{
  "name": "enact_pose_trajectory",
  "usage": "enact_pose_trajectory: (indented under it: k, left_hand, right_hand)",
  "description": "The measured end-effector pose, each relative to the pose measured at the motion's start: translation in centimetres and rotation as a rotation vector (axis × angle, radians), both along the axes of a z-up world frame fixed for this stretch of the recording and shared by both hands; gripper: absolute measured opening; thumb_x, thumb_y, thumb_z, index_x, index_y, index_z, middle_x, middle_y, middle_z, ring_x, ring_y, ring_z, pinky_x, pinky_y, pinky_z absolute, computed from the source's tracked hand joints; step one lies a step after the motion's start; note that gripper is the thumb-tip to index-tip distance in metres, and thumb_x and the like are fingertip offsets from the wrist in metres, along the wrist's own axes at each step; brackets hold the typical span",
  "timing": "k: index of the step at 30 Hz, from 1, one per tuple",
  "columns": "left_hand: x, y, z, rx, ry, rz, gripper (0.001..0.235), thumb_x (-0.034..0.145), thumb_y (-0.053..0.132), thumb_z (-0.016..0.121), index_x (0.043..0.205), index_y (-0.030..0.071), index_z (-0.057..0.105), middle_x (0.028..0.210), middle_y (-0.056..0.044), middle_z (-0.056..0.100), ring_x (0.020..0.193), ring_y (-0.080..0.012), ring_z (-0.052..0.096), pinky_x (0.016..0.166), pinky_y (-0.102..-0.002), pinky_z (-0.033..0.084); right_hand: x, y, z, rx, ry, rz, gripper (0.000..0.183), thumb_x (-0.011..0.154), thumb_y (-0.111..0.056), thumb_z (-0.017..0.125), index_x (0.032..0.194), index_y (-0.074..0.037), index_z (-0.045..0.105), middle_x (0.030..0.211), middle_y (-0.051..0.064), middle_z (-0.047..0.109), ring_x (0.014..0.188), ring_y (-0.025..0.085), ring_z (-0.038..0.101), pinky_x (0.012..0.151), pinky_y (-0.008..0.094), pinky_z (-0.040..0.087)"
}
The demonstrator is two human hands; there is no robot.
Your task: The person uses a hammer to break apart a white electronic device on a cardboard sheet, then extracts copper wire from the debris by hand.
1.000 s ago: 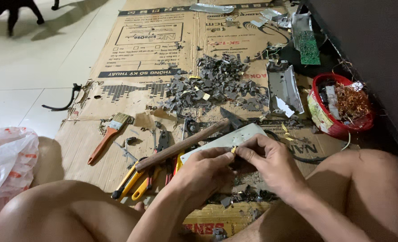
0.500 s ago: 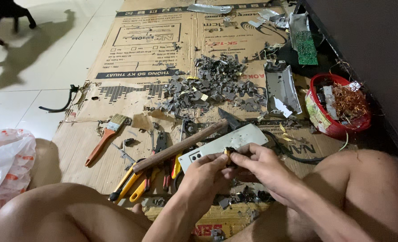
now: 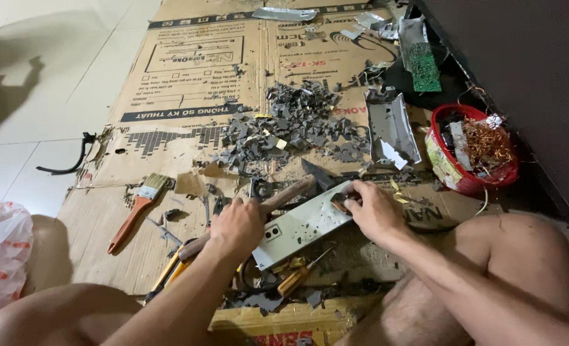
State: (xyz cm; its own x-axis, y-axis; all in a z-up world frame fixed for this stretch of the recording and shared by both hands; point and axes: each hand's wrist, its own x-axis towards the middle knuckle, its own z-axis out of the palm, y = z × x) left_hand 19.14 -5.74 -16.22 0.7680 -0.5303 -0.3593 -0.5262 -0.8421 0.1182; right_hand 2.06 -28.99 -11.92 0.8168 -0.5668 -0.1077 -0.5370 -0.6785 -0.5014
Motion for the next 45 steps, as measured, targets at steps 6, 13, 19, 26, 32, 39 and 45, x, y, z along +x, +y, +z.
enact_pose_trajectory:
  k: [6,13,19,26,32,39,45]
  left_hand:
    - [-4.1,-1.6,11.6,-0.025,0.136,-0.179,0.047,0.091,0.032,0.049,0.124,0.0,0.061,0.117,-0.022,0.069,0.111,-0.0415,0.069,0.09,-0.055,0.057]
    - [-5.1,-3.3,11.5,-0.431,0.993,0.534,0.049,0.095,0.022,0.068,0.128,-0.012,0.053,0.091,-0.022,0.072,0.067,-0.0292,0.074,0.059,-0.038,0.066]
    - [-10.7,-2.3,12.8,-0.267,0.347,0.247,0.049,0.081,0.044,0.071,0.119,0.016,0.057,0.116,-0.019,0.071,0.114,-0.0366,0.069,0.098,-0.051,0.057]
    - [-15.2,-1.0,16.7,-0.343,0.551,0.32,0.025,0.106,0.029,0.041,0.113,0.01,0.056,0.086,-0.005,0.07,0.058,-0.0131,0.06,0.046,-0.028,0.051]
    - [-17.0,-3.4,20.1,-0.534,0.282,0.254,0.031,0.112,0.039,0.035,0.101,0.015,0.049,0.062,0.0,0.06,0.042,-0.0127,0.047,0.035,-0.032,0.04]
    - [-18.3,-1.7,12.2,-0.278,0.363,0.189,0.023,0.111,0.033,0.031,0.108,0.013,0.043,0.077,-0.006,0.067,0.06,-0.0206,0.065,0.051,-0.038,0.06]
    - [-16.5,-2.7,13.1,-0.308,0.404,0.183,0.034,0.114,0.036,0.025,0.121,0.011,0.048,0.074,0.001,0.061,0.048,-0.008,0.05,0.036,-0.023,0.045]
  right_hand:
    - [-0.8,1.4,1.2,0.084,-0.128,-0.087,0.035,0.092,-0.026,0.069,0.124,-0.013,0.067,0.116,0.017,0.067,0.113,0.037,0.067,0.092,0.051,0.055]
    - [-4.0,0.2,-2.0,-0.005,-0.156,-0.094,0.036,0.087,-0.03,0.07,0.119,-0.015,0.067,0.114,0.015,0.069,0.108,0.033,0.071,0.091,0.052,0.056]
    - [-4.8,1.0,-0.9,0.105,-0.153,-0.108,0.033,0.09,-0.028,0.068,0.119,-0.011,0.068,0.113,0.018,0.071,0.105,0.034,0.073,0.088,0.048,0.06]
    - [-4.2,2.1,-0.5,0.27,-0.002,-0.141,0.027,0.097,-0.026,0.063,0.12,-0.012,0.062,0.11,0.005,0.073,0.098,0.021,0.072,0.087,0.04,0.06]
    - [-4.5,2.0,-0.5,0.218,0.061,-0.152,0.049,0.091,-0.043,0.056,0.132,-0.016,0.059,0.118,0.006,0.069,0.092,0.023,0.062,0.078,0.04,0.05]
    - [-4.8,2.8,0.5,0.277,0.114,-0.215,0.021,0.099,-0.019,0.062,0.119,-0.015,0.059,0.111,0.005,0.072,0.08,0.02,0.07,0.066,0.033,0.061]
    - [-4.7,1.5,-2.0,0.209,0.026,-0.127,0.011,0.097,-0.024,0.064,0.1,-0.014,0.063,0.103,0.0,0.074,0.084,0.016,0.071,0.071,0.036,0.058]
